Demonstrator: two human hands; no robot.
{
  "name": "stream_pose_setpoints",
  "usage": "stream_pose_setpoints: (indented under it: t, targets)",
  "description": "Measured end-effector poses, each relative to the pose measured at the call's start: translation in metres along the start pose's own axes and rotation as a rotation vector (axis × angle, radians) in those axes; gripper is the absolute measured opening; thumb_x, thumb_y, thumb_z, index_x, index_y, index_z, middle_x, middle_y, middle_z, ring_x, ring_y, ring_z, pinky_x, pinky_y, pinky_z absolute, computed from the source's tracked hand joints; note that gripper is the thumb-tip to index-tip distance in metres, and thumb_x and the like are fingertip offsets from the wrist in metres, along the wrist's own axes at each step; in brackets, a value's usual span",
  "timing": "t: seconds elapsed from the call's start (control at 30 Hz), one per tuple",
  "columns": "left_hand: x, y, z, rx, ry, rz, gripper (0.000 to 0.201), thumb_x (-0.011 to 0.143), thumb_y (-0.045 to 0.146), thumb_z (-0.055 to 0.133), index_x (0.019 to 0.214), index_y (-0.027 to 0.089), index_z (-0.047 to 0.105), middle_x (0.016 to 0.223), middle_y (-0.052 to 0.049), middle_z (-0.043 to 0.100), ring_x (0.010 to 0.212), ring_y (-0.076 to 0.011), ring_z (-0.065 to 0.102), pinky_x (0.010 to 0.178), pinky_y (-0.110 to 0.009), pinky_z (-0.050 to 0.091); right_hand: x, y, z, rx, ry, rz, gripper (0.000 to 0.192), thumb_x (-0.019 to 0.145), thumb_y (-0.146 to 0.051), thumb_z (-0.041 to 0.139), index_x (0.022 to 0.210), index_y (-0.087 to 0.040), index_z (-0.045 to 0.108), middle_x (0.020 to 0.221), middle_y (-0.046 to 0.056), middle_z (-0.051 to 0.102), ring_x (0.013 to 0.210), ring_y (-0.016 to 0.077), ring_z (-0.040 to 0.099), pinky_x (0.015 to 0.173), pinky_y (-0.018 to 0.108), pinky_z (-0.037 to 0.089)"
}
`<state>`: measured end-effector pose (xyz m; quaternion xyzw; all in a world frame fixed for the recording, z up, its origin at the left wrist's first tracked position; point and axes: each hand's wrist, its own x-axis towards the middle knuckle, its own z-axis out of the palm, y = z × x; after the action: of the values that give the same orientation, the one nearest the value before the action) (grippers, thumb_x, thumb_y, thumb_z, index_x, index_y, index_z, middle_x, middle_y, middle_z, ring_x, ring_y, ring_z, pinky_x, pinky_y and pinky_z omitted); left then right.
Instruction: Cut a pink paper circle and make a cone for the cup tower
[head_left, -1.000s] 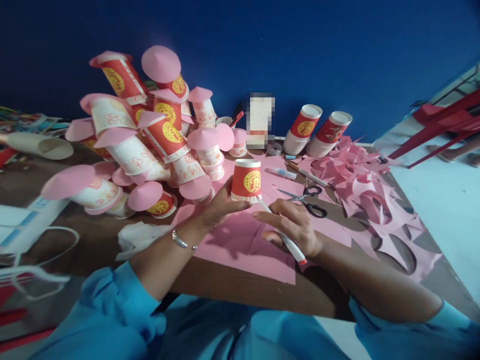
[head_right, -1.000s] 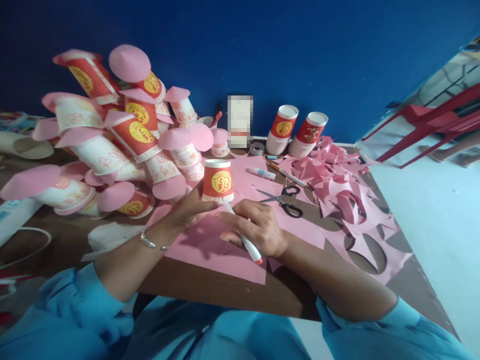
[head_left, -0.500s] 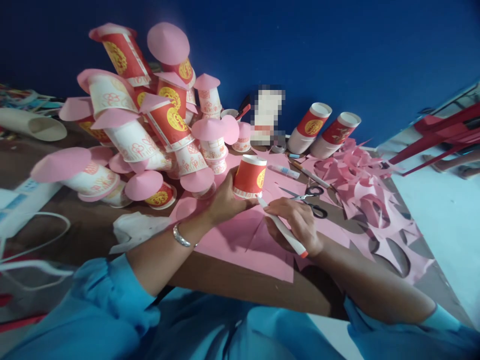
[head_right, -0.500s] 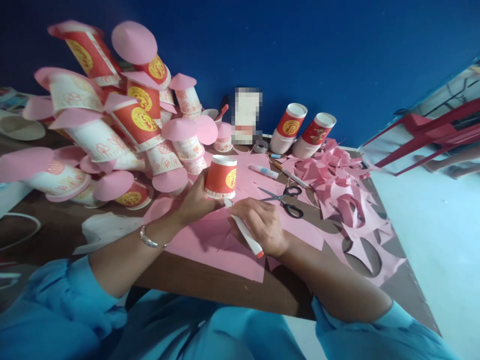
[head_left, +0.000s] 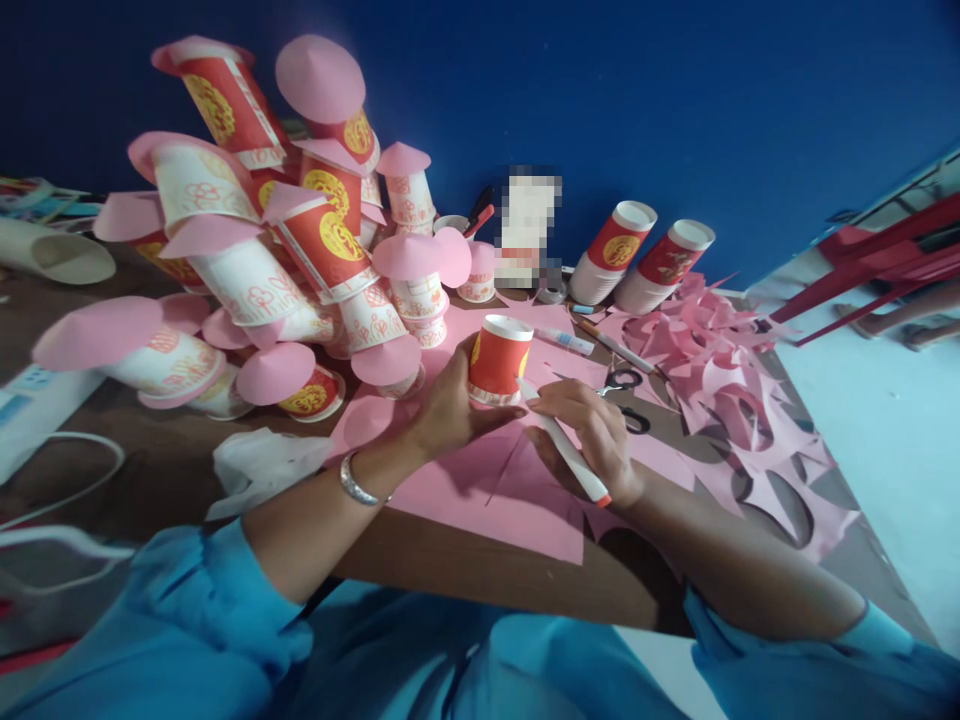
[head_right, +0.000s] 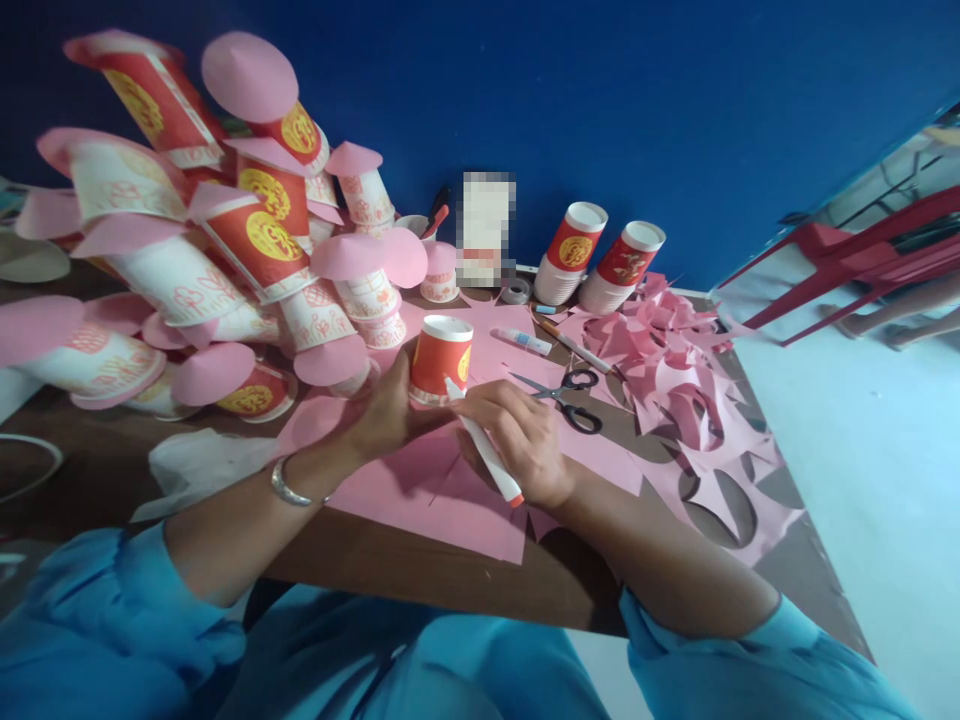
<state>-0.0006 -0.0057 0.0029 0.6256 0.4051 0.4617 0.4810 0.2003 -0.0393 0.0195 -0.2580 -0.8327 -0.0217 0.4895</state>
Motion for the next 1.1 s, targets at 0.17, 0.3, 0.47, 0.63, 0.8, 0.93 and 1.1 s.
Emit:
stream_pose_setpoints:
  t: [0.17,0.3,0.47,0.63,0.8,0.93,1.1]
  targets:
    - [0.002,0.007,0.004,-0.051,-0.056,0.022,0.083,0.065,0.037,0.095,0.133,0.019,0.052,0.127,-0.015,0.066,0.117,-0.0343,0.063,0.101,-0.045,0.050,-0.002,0.002,0.002,0.005,0.022,0.089,0.035,0.094,-0.017,0.066,0.127,-0.023,0.058,0.099,0.009,0.073,0.092,0.0247,0.074,0.076,0.040,0.064]
    - [0.003,0.003,0.004,-0.036,-0.124,0.019,0.078,0.070,0.044,0.092,0.132,0.018,0.051,0.123,-0.014,0.066,0.111,-0.0319,0.065,0.096,-0.044,0.053,-0.001,0.001,0.001,0.005,0.013,0.086,0.034,0.093,-0.015,0.066,0.126,-0.021,0.060,0.100,0.010,0.075,0.092,0.0244,0.075,0.075,0.038,0.063]
    - [0.003,0.000,0.000,0.187,-0.066,-0.011,0.081,0.064,0.056,0.092,0.124,0.018,0.054,0.120,-0.014,0.062,0.111,-0.0334,0.064,0.092,-0.047,0.056,0.005,-0.001,0.000,-0.009,0.026,0.029,0.028,0.092,-0.014,0.067,0.120,-0.019,0.061,0.093,0.009,0.075,0.082,0.0221,0.074,0.070,0.035,0.062]
    - [0.000,-0.002,-0.001,0.289,-0.057,0.010,0.081,0.064,0.052,0.092,0.123,0.018,0.049,0.119,-0.014,0.064,0.109,-0.0325,0.065,0.090,-0.048,0.058,0.012,-0.005,-0.002,-0.022,0.051,-0.015,0.024,0.090,-0.009,0.067,0.113,-0.016,0.062,0.086,0.008,0.075,0.072,0.0186,0.071,0.063,0.031,0.059]
    - [-0.003,-0.002,0.004,0.366,-0.043,-0.030,0.078,0.067,0.045,0.090,0.126,0.022,0.045,0.120,-0.012,0.067,0.103,-0.0307,0.069,0.082,-0.045,0.059,0.012,-0.005,-0.003,-0.055,0.014,-0.018,0.025,0.091,-0.009,0.066,0.114,-0.018,0.060,0.086,0.007,0.074,0.073,0.0191,0.070,0.063,0.032,0.059]
    - [-0.001,-0.002,0.008,0.381,-0.041,0.040,0.075,0.067,0.041,0.090,0.126,0.022,0.045,0.115,-0.009,0.069,0.096,-0.0272,0.070,0.076,-0.040,0.059,0.010,-0.005,-0.002,-0.075,-0.016,-0.024,0.028,0.092,-0.010,0.065,0.118,-0.018,0.059,0.089,0.007,0.073,0.076,0.0190,0.071,0.065,0.032,0.060]
    - [0.003,-0.006,0.009,0.395,-0.040,0.189,0.060,0.069,0.035,0.088,0.116,0.020,0.052,0.104,-0.006,0.070,0.088,-0.0211,0.068,0.074,-0.034,0.058,0.011,-0.006,0.000,-0.081,-0.022,-0.017,0.026,0.094,-0.010,0.064,0.118,-0.019,0.058,0.088,0.006,0.072,0.075,0.0182,0.071,0.064,0.031,0.060]
